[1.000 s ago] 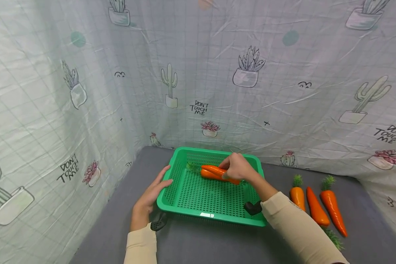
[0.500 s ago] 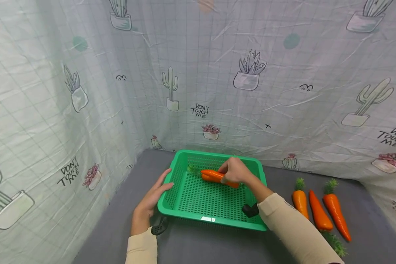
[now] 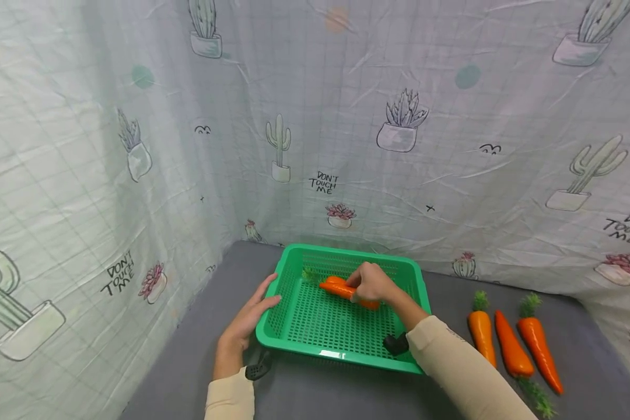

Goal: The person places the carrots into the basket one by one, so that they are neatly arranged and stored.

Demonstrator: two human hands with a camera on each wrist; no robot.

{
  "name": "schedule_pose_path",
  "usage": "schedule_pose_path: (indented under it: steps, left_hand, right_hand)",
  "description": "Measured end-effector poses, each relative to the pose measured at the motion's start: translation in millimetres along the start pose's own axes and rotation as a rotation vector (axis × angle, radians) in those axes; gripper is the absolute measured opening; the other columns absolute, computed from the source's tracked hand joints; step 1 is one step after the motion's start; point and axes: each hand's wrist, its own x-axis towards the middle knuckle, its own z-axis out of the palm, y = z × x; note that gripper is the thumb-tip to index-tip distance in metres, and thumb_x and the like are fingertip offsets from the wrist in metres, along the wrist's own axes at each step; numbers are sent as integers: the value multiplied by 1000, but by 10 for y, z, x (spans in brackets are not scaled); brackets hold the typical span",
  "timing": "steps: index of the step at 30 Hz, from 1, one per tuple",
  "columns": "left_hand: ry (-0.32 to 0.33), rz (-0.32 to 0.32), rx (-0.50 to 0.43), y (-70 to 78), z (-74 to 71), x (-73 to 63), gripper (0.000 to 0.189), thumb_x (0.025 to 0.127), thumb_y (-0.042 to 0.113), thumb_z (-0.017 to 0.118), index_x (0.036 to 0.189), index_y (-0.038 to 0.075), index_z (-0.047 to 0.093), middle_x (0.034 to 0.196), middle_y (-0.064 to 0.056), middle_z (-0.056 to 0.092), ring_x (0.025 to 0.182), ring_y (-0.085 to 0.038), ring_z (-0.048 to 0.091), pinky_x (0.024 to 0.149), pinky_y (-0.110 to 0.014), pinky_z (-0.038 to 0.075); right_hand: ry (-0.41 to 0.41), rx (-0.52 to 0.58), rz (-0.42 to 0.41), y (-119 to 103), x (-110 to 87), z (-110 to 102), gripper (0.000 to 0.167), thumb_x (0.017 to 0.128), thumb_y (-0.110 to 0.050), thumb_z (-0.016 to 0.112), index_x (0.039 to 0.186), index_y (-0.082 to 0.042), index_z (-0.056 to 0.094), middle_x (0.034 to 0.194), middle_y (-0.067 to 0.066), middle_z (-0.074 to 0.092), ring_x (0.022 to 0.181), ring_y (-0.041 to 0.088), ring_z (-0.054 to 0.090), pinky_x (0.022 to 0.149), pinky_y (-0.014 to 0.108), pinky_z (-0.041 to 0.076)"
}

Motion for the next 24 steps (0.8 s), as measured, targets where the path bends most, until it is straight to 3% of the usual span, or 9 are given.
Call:
schedule_pose_path:
  steps: [7, 12, 17, 24]
  left_hand:
    - [3, 6, -3, -27, 3, 1, 65, 104, 41, 60, 161, 45, 30, 171, -9, 28, 150, -35, 38, 111, -50, 42]
    - [21, 12, -21, -4, 25, 41, 62, 105, 38, 60, 160, 45, 33, 167, -9, 34, 139, -32, 49, 102, -41, 48]
    - [-3, 29, -22, 18, 70, 84, 64, 105, 40, 60, 162, 44, 30, 167, -11, 33, 130, -32, 58, 96, -39, 52]
    - [6, 6, -50, -11, 48, -14, 64, 106, 37, 57, 162, 43, 28, 165, -13, 36, 122, -30, 63, 92, -38, 55]
  right_hand:
    - [3, -19, 28, 23, 21, 124, 35, 74, 4, 88, 108, -1, 81, 107, 13, 80, 93, 24, 73, 83, 41, 61]
    - [-3, -41, -2, 29, 41, 124, 36, 75, 3, 88, 110, 0, 81, 110, 15, 79, 97, 28, 73, 84, 43, 61]
    - [28, -86, 1, 65, 37, 109, 35, 74, 1, 90, 107, -1, 81, 110, 13, 79, 97, 27, 73, 84, 42, 61]
    - [39, -110, -29, 50, 29, 138, 33, 78, -3, 89, 110, 0, 80, 110, 15, 79, 102, 32, 73, 87, 45, 61]
